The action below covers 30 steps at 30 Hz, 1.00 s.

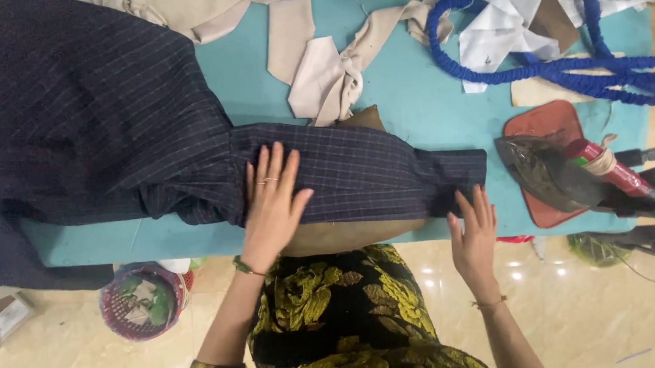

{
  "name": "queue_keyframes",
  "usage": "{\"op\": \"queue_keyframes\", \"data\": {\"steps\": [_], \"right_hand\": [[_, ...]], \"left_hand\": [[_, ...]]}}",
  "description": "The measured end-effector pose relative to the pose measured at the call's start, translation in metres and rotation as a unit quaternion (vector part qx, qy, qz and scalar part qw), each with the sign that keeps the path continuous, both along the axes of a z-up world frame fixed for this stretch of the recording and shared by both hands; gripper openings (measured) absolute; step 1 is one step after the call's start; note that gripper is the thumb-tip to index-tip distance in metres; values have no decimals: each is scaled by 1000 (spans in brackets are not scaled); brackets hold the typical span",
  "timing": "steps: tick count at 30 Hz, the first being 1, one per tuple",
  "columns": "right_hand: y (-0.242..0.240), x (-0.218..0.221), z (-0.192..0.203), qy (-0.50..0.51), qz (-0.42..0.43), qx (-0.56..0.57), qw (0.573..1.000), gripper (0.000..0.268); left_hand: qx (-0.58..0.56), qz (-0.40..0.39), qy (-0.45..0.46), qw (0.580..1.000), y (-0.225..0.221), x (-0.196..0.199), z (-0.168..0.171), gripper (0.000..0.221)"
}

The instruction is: A person is using a professional steam iron to press a dark pinstriped jacket on a pressing table.

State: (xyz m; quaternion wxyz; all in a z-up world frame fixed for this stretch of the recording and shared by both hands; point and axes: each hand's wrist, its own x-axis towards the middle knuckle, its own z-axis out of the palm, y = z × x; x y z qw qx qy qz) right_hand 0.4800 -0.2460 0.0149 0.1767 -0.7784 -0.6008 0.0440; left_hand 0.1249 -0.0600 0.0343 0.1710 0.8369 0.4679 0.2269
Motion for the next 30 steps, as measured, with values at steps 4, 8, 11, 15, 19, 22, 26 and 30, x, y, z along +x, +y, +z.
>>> {"op": "queue_keyframes", "data": {"steps": [4,8,11,15,19,22,26,30], "right_hand": [[45,-55,-1,88,-10,92,992,27],[100,-122,25,225,63,79,969,14],[113,-138,35,254,73,67,962,13],[117,-147,31,149,86,87,981,9],[108,-124,-4,21,101,109,989,17],[80,-85,-14,119,-20,97,988,12],[32,-42,2,202,-121,109,966,22],[12,-56,-6,108,-89,110,984,12]], "left_hand": [[-2,-100,-17,995,-1,35,0,70],[-31,-120,19,992,8,38,-6,99],[-53,-103,33,993,11,36,-7,112],[-70,-100,41,992,10,36,-3,114],[-74,-109,36,991,11,35,0,117],[-84,-110,29,990,11,34,0,115],[-87,-121,18,989,12,33,-3,111],[-78,-133,-17,988,8,39,8,85]]}}
